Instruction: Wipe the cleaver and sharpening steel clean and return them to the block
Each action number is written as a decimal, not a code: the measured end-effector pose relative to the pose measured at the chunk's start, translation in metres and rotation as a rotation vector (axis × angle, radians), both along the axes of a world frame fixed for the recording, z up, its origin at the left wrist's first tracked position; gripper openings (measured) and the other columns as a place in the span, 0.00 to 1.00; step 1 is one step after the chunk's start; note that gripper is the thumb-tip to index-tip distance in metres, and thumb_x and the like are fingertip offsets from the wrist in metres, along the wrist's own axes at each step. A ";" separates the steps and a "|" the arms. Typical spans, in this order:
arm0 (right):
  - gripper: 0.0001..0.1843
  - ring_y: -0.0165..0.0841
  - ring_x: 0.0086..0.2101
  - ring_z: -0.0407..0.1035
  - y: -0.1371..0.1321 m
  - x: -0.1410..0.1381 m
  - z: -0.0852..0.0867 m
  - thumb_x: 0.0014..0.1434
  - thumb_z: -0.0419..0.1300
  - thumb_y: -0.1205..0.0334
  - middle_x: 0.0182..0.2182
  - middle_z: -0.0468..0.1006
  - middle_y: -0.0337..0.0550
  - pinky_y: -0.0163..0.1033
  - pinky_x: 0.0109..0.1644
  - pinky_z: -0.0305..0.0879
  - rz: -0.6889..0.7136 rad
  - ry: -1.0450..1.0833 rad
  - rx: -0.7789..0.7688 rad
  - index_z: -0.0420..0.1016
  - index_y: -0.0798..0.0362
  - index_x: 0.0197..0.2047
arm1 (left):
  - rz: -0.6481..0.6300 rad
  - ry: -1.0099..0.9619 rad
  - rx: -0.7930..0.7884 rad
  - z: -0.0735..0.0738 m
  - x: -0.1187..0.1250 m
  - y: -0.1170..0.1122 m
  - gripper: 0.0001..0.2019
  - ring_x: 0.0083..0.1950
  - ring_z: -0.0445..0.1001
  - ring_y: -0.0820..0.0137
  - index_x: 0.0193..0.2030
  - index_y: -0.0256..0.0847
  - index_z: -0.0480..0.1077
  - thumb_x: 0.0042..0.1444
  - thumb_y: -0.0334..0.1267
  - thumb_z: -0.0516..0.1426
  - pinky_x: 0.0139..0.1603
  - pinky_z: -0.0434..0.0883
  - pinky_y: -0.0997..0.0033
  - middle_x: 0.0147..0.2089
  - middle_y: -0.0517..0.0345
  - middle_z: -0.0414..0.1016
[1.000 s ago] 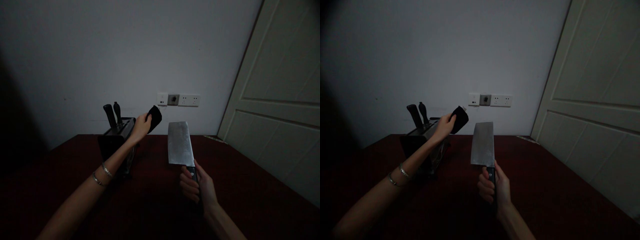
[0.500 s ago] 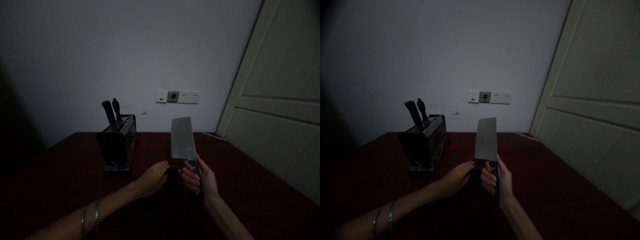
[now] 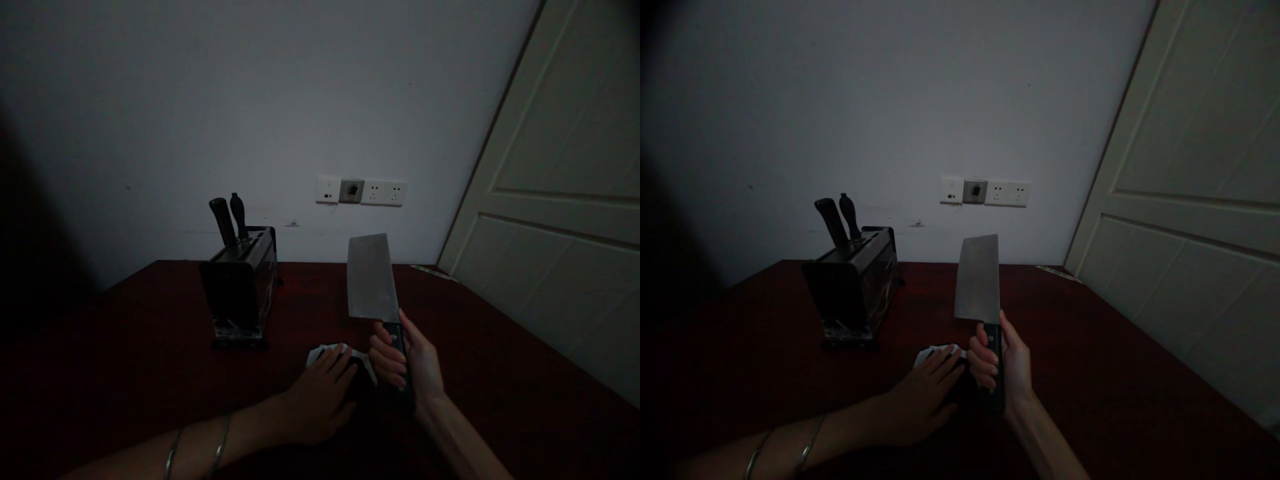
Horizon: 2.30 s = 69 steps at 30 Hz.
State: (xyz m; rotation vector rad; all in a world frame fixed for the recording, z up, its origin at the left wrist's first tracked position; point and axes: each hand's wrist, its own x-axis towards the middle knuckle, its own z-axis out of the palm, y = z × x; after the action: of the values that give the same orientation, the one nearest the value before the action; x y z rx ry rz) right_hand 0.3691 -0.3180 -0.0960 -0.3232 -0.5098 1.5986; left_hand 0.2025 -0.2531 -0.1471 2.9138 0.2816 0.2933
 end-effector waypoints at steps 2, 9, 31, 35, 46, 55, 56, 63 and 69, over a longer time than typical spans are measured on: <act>0.28 0.20 0.12 0.38 0.002 0.001 -0.001 0.61 0.42 0.48 0.12 0.48 0.29 0.23 0.09 0.45 0.003 -0.008 0.007 0.66 0.57 0.20 | 0.008 -0.003 -0.014 0.000 0.000 -0.001 0.27 0.68 0.38 0.58 0.65 0.34 0.49 0.61 0.42 0.46 0.66 0.45 0.55 0.68 0.44 0.44; 0.25 0.19 0.12 0.39 0.006 0.000 -0.002 0.58 0.49 0.46 0.11 0.50 0.28 0.23 0.09 0.45 -0.027 -0.079 -0.022 0.65 0.57 0.19 | 0.123 -0.166 -0.268 -0.004 0.002 0.003 0.25 0.66 0.50 0.64 0.63 0.34 0.49 0.60 0.38 0.47 0.65 0.51 0.59 0.66 0.46 0.51; 0.27 0.20 0.10 0.49 0.018 -0.024 0.017 0.54 0.51 0.39 0.09 0.54 0.29 0.25 0.09 0.46 -0.409 -0.589 -0.258 0.64 0.55 0.20 | 0.347 -0.773 -0.899 0.051 0.003 0.028 0.22 0.15 0.54 0.78 0.22 0.36 0.69 0.57 0.48 0.45 0.21 0.53 0.75 0.11 0.65 0.54; 0.27 0.23 0.11 0.57 0.017 -0.027 0.020 0.54 0.52 0.39 0.11 0.63 0.35 0.26 0.11 0.52 -0.452 -0.729 -0.272 0.66 0.56 0.22 | 0.366 -0.774 -0.907 0.058 0.001 0.026 0.22 0.14 0.52 0.78 0.20 0.36 0.69 0.56 0.49 0.46 0.19 0.51 0.75 0.11 0.67 0.50; 0.25 0.35 0.22 0.74 0.021 -0.039 0.028 0.61 0.45 0.46 0.19 0.77 0.53 0.36 0.24 0.71 -0.431 -0.690 -0.299 0.64 0.56 0.23 | 0.325 -0.737 -0.860 0.073 -0.015 0.024 0.24 0.13 0.52 0.78 0.20 0.35 0.70 0.57 0.49 0.45 0.19 0.51 0.75 0.09 0.65 0.53; 0.23 0.34 0.23 0.73 0.030 -0.039 0.022 0.60 0.49 0.47 0.21 0.78 0.50 0.36 0.26 0.69 -0.492 -0.689 -0.319 0.69 0.57 0.26 | 0.348 -0.431 -1.261 0.080 -0.003 0.016 0.24 0.16 0.64 0.76 0.26 0.32 0.69 0.57 0.50 0.44 0.19 0.62 0.76 0.16 0.59 0.66; 0.23 0.34 0.23 0.73 0.030 -0.039 0.021 0.59 0.50 0.47 0.21 0.78 0.50 0.36 0.25 0.69 -0.504 -0.693 -0.319 0.69 0.57 0.26 | 0.355 -0.409 -1.318 0.080 -0.002 0.015 0.24 0.17 0.66 0.75 0.27 0.32 0.70 0.57 0.50 0.44 0.21 0.65 0.75 0.19 0.57 0.68; 0.22 0.35 0.23 0.72 0.032 -0.041 0.018 0.58 0.51 0.47 0.19 0.77 0.47 0.35 0.23 0.65 -0.560 -0.727 -0.320 0.73 0.57 0.27 | 0.397 -0.214 -1.532 0.082 0.005 0.012 0.25 0.27 0.74 0.69 0.31 0.32 0.69 0.58 0.51 0.42 0.31 0.69 0.71 0.28 0.45 0.75; 0.24 0.33 0.22 0.71 0.037 -0.042 0.015 0.58 0.50 0.47 0.17 0.76 0.43 0.34 0.26 0.65 -0.619 -0.779 -0.305 0.75 0.57 0.26 | 0.422 -0.339 -1.588 0.077 0.018 0.007 0.25 0.22 0.69 0.73 0.30 0.34 0.64 0.59 0.54 0.40 0.30 0.68 0.72 0.22 0.54 0.69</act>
State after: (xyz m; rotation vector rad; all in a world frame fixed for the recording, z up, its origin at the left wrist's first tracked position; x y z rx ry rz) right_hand 0.3270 -0.2815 -0.0813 -1.2344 -0.6636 0.8946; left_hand 0.2205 -0.2463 -0.0699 1.2122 0.6601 0.3618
